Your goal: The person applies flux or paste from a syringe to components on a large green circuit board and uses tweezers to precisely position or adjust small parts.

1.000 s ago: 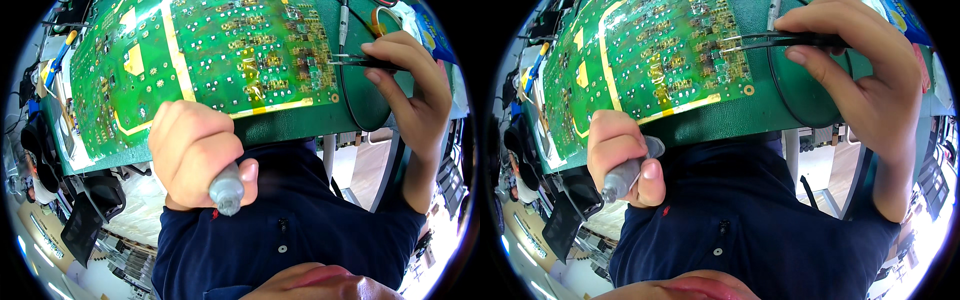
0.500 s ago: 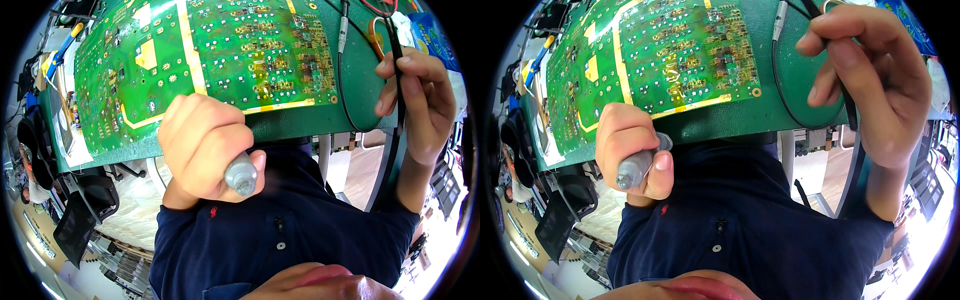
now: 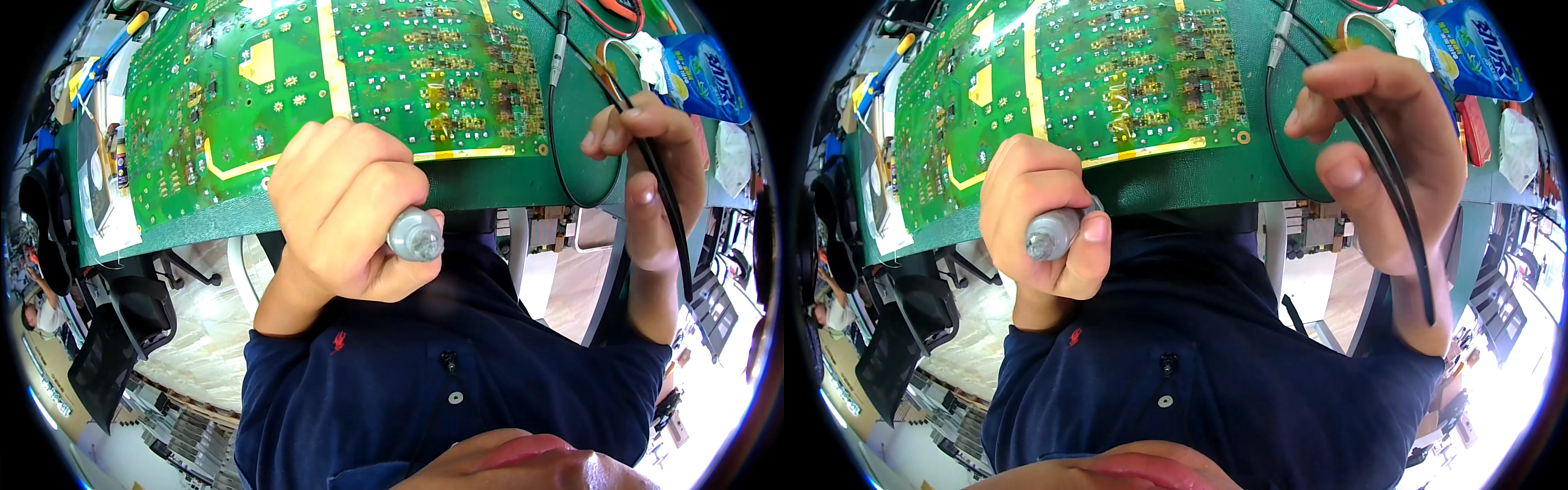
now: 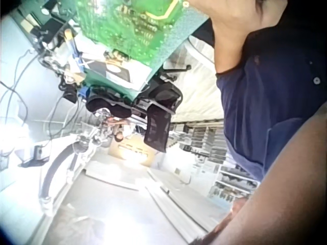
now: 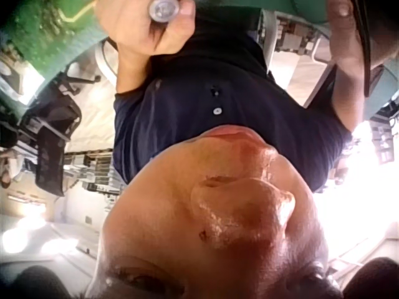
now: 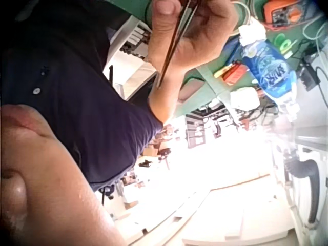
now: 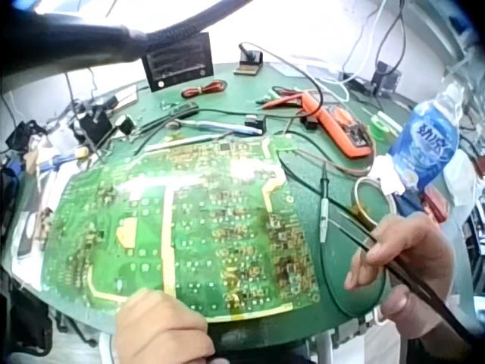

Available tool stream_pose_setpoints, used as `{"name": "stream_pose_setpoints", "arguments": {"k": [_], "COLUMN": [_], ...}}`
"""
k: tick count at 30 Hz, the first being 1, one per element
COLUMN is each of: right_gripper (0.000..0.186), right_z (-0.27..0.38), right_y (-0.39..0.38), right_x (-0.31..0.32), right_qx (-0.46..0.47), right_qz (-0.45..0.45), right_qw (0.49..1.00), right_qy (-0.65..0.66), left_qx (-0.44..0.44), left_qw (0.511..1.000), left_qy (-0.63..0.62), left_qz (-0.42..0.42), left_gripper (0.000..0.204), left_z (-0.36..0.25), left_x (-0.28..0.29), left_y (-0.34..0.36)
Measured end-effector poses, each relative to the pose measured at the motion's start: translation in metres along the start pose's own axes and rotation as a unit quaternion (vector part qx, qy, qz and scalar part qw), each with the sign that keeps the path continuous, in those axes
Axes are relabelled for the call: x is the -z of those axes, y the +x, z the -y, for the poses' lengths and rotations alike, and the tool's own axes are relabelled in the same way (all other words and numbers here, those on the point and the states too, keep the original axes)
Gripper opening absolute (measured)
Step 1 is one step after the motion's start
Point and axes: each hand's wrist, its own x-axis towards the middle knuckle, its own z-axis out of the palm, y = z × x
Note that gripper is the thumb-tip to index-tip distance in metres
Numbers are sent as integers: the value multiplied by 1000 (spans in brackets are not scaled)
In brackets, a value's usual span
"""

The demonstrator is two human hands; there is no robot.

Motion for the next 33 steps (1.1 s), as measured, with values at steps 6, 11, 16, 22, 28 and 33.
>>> {"name": "stream_pose_setpoints", "arguments": {"k": [6,11,16,22,28,33], "right_gripper": [46,33,24,28,28,27], "right_z": [-1,-16,-19,-13,-14,-12], "right_y": [-17,-16,-11,-11,-10,-10], "right_x": [-15,-16,-20,-22,-23,-23], "right_qx": [-31,120,131,80,85,77], "right_qz": [-58,-4,20,56,59,62], "right_qw": [989,971,968,966,964,965], "right_qy": [-134,-209,-211,-241,-244,-244], "left_qx": [10,16,26,43,46,47], "left_qw": [1000,999,996,994,993,993], "left_qy": [-3,-19,-27,-29,-26,-29], "left_qz": [17,45,77,91,104,106], "left_gripper": [21,24,24,24,26,26], "left_z": [-3,-4,-3,-4,-5,-5], "left_x": [1,3,9,11,12,12], "left_y": [0,1,2,1,2,2]}}
